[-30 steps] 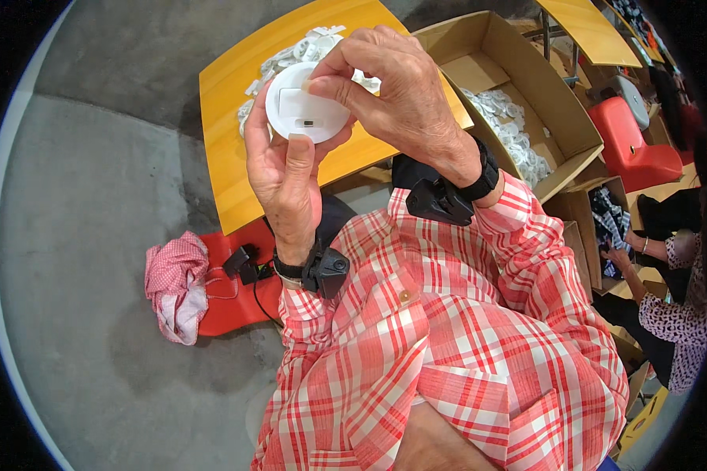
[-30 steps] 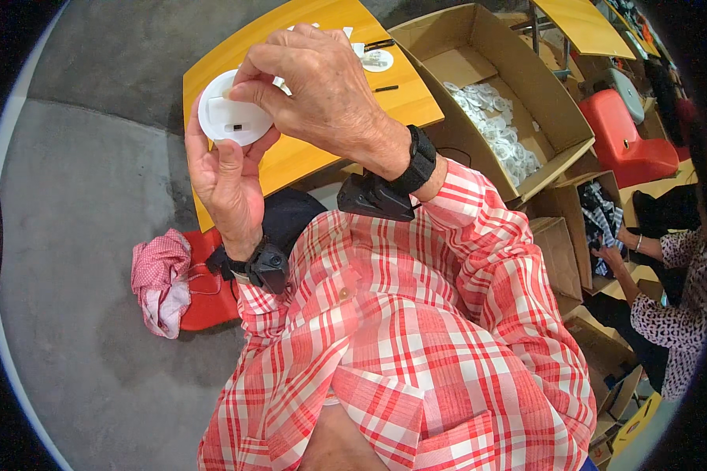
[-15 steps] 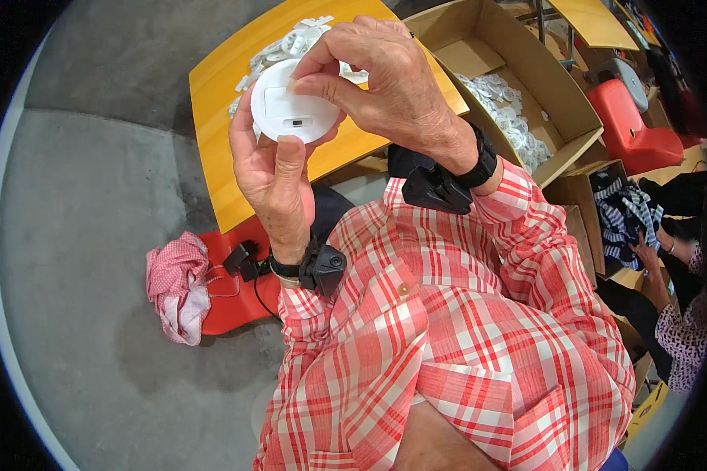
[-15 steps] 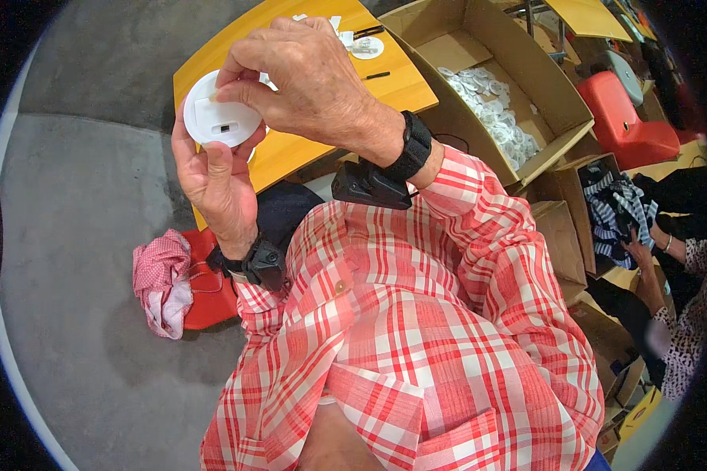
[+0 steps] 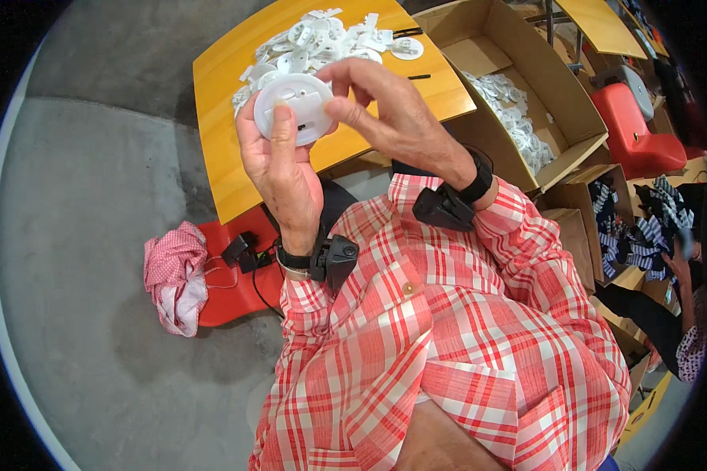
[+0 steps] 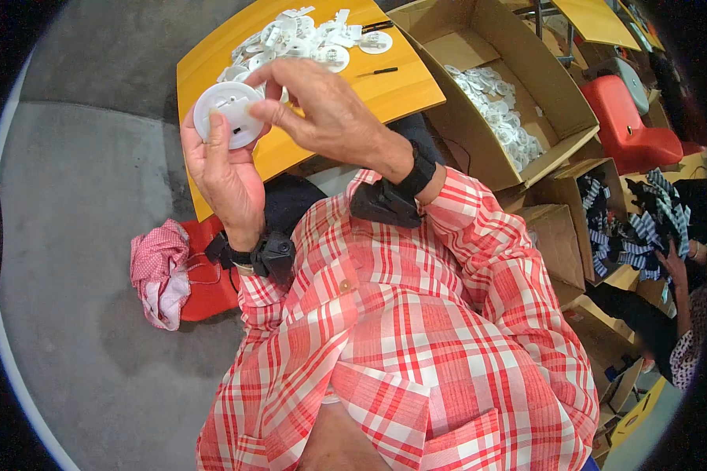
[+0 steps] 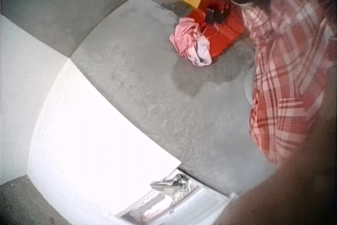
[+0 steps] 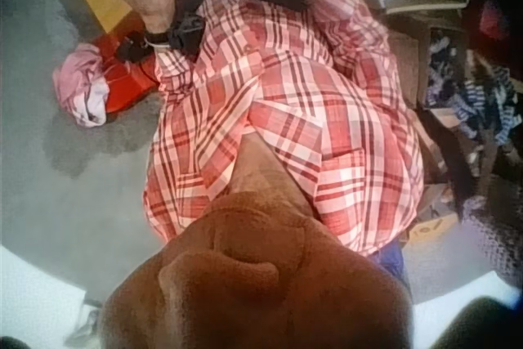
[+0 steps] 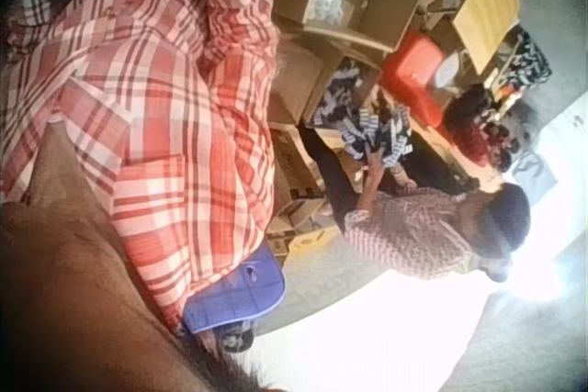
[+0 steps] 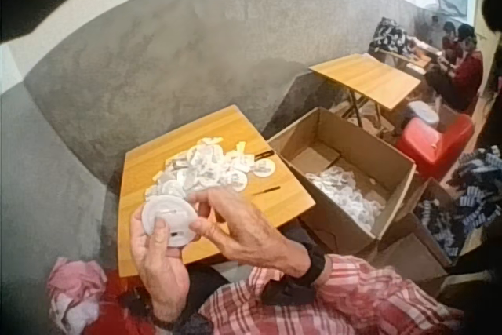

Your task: Manually assemble white plastic shoe components by inserting a piece and applying adhesive or labels.

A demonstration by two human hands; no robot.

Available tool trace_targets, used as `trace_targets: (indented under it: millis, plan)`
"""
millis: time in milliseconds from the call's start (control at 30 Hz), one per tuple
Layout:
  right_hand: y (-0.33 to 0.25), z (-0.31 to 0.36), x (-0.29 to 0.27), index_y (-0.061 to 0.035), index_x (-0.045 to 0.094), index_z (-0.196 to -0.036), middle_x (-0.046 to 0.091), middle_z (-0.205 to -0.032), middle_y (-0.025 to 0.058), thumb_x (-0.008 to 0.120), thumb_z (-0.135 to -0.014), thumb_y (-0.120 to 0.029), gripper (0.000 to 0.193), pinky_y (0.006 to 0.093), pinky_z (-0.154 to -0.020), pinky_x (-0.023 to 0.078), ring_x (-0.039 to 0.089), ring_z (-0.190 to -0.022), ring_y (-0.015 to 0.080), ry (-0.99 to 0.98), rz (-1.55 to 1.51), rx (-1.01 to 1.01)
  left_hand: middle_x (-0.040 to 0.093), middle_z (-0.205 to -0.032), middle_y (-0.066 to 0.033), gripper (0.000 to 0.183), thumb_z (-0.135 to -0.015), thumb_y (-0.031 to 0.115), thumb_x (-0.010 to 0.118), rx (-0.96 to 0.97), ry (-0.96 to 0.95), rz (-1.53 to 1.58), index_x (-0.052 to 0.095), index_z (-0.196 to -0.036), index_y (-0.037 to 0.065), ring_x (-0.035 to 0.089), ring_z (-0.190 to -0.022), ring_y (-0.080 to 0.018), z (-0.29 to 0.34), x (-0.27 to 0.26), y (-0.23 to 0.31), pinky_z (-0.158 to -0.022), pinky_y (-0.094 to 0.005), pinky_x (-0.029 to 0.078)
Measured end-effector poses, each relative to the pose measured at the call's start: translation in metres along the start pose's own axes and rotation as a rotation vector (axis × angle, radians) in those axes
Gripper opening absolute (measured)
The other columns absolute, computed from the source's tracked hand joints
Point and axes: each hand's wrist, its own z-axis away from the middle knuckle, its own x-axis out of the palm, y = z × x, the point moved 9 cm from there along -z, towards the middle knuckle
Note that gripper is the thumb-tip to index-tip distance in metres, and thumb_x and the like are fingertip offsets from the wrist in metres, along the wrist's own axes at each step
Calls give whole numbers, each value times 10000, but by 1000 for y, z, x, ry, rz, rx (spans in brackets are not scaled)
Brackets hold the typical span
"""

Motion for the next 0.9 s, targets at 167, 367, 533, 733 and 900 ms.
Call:
trace_targets:
  millis: [167, 367, 533, 733, 900]
  plan:
    - [-11, 3, 2, -28, 578, -960, 558, -746, 99, 603, -847, -181, 192, 346, -628, 430, 530, -686, 241, 119, 125, -195, 540, -1086, -118, 325, -929, 160, 500, 10, 3, -83, 411, -1206, 16, 566, -979, -201, 3, 2, -2, -753, -326, 532]
    - [2, 3, -1, -16, 580, -936, 574, -758, 113, 593, -851, -182, 187, 334, -615, 443, 548, -682, 247, 149, 11, -81, 552, -1097, -140, 346, -925, 176, 508, -97, -164, -147, 387, -1215, 30, 642, -831, -204, 7, 15, -3, -650, -305, 586]
    - [7, 4, -2, 1, 602, -850, 592, -702, 125, 611, -809, -265, 269, 326, -595, 459, 569, -635, 240, 173, -12, 92, 564, -1088, -142, 351, -931, 161, 497, -102, -159, -231, 377, -1232, 26, 647, -802, -195, 11, 19, -7, -595, -279, 581]
    - [16, 5, -1, 1, 601, -818, 590, -685, 134, 616, -796, -268, 270, 324, -561, 450, 566, -599, 233, 191, -103, 112, 577, -1037, -156, 338, -934, 160, 488, -89, -193, -253, 374, -1220, 20, 652, -727, -191, 12, 19, -16, -550, -270, 574]
    - [15, 7, -2, -3, 596, -803, 575, -656, 127, 621, -801, -272, 270, 327, -535, 438, 562, -576, 228, 157, -37, 66, 589, -985, -165, 343, -924, 163, 500, -103, -180, -263, 364, -1208, 26, 652, -642, -203, 13, 16, -22, -498, -267, 562]
